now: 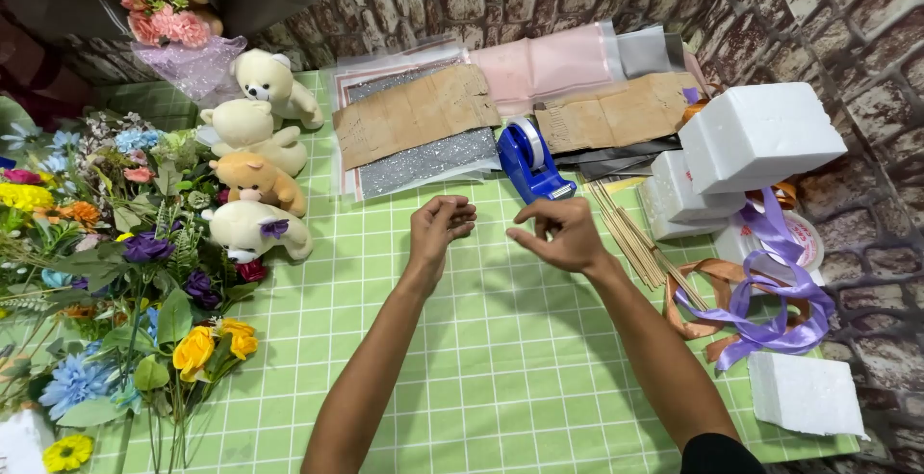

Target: The person wraps a white rectangular block with a piece of brown paper. They fold the paper around the block and secure it using clear adhesive tape from a blue dispenser. The person smooths the tape and adjusts the paper to ensure the block is fully covered.

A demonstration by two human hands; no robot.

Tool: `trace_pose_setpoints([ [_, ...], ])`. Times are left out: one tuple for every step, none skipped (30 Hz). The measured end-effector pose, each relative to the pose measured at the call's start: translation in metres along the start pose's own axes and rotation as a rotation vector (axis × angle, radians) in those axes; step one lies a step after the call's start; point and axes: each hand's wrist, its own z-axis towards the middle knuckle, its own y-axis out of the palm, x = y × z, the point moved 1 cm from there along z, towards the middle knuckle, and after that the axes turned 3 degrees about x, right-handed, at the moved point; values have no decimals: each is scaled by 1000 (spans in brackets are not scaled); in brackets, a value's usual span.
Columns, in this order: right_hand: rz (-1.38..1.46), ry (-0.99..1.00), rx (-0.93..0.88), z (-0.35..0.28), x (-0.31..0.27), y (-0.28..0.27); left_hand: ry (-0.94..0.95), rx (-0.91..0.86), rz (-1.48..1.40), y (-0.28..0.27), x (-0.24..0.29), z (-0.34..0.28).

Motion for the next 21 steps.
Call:
trace_pose_setpoints([
  [0,-2,0,0,-10,7,2,0,0,-1,4,7],
  [19,9,-82,-1,-19,15,23,10,33,-2,8,14],
  [38,21,-161,-1,-29,24,44,18,67,-4,13,21],
  [39,19,-160,-3,-27,27,45,18,69,-6,17,30],
  [1,31,-211,-4,-25,30,214,17,156,-9,24,40],
  [-36,44,-262,-5,-22,34,382,15,243,-11,31,50],
  [-36,43,-262,-8,-14,36,383,14,243,-17,35,66],
  [-55,50,-274,-11,-6,39,495,61,390,-23,40,82],
  [-75,56,-289,-13,2,41,606,109,537,-30,44,98],
  [-76,56,-291,-13,1,40,606,111,534,-35,49,109],
  [-90,62,-301,-12,-1,40,717,110,700,-40,54,120],
  [-103,68,-311,-11,-3,40,828,108,867,-45,59,131],
  [-105,67,-312,-13,2,41,829,109,864,-43,71,129],
  [-140,66,-335,-15,6,42,743,45,1045,-39,82,127],
  [-175,65,-357,-17,10,44,651,-21,1224,-36,93,126],
  [-176,63,-358,-17,9,44,652,-20,1222,-36,98,133],
  [-190,67,-363,-16,9,44,598,-70,1287,-37,102,140],
  [-204,71,-368,-16,8,44,543,-121,1351,-37,106,147],
  [-205,71,-368,-16,8,44,544,-122,1350,-40,106,157],
  [-208,77,-372,-17,9,44,478,-151,1376,-43,105,167],
  [-212,83,-375,-17,10,44,414,-181,1399,-46,105,177],
])
